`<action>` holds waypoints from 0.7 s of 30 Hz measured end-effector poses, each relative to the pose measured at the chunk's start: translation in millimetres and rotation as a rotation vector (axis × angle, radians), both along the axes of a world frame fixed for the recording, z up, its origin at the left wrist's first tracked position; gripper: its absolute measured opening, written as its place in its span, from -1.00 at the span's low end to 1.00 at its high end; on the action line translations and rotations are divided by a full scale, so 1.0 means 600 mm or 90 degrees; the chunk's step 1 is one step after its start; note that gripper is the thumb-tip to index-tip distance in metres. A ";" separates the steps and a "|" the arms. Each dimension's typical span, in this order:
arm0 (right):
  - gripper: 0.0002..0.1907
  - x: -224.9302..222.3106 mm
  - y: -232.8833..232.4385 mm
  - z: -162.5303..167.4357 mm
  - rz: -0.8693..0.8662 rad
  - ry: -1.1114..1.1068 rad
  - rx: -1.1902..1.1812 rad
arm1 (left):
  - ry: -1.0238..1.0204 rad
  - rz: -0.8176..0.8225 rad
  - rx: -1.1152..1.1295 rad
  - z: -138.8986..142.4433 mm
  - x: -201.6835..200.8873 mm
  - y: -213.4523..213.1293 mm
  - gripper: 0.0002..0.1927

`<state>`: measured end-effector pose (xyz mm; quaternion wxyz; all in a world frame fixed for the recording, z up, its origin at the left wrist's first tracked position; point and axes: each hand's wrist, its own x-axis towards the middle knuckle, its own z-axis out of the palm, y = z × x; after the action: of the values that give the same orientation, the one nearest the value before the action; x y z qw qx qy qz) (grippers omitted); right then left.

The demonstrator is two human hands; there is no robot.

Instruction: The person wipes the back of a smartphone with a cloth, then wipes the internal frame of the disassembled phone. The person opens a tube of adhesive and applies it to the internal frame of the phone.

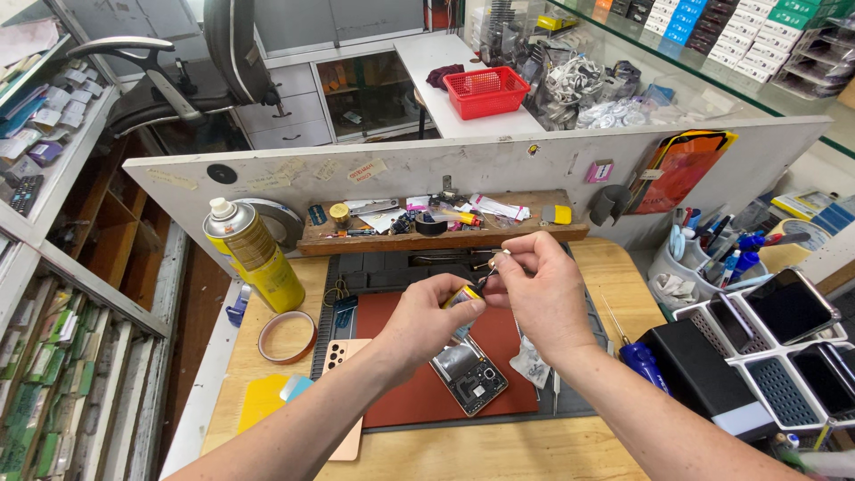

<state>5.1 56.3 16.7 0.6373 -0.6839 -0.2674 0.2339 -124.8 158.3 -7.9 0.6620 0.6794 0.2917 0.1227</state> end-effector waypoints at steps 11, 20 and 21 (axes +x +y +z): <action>-0.84 -0.009 0.001 -0.009 -0.007 0.026 0.028 | 0.009 0.034 0.076 -0.004 0.000 -0.008 -0.68; -0.85 -0.006 -0.003 -0.016 0.030 -0.041 0.012 | 0.021 0.042 0.040 0.018 0.001 -0.003 -0.69; -0.85 -0.006 -0.004 -0.019 0.039 -0.071 0.003 | 0.020 0.032 0.072 0.021 0.003 -0.001 -0.69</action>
<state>1.4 53.6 5.6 0.6158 -0.6855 -0.3239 0.2144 -122.8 158.0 4.6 0.6148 0.7098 0.3118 0.1445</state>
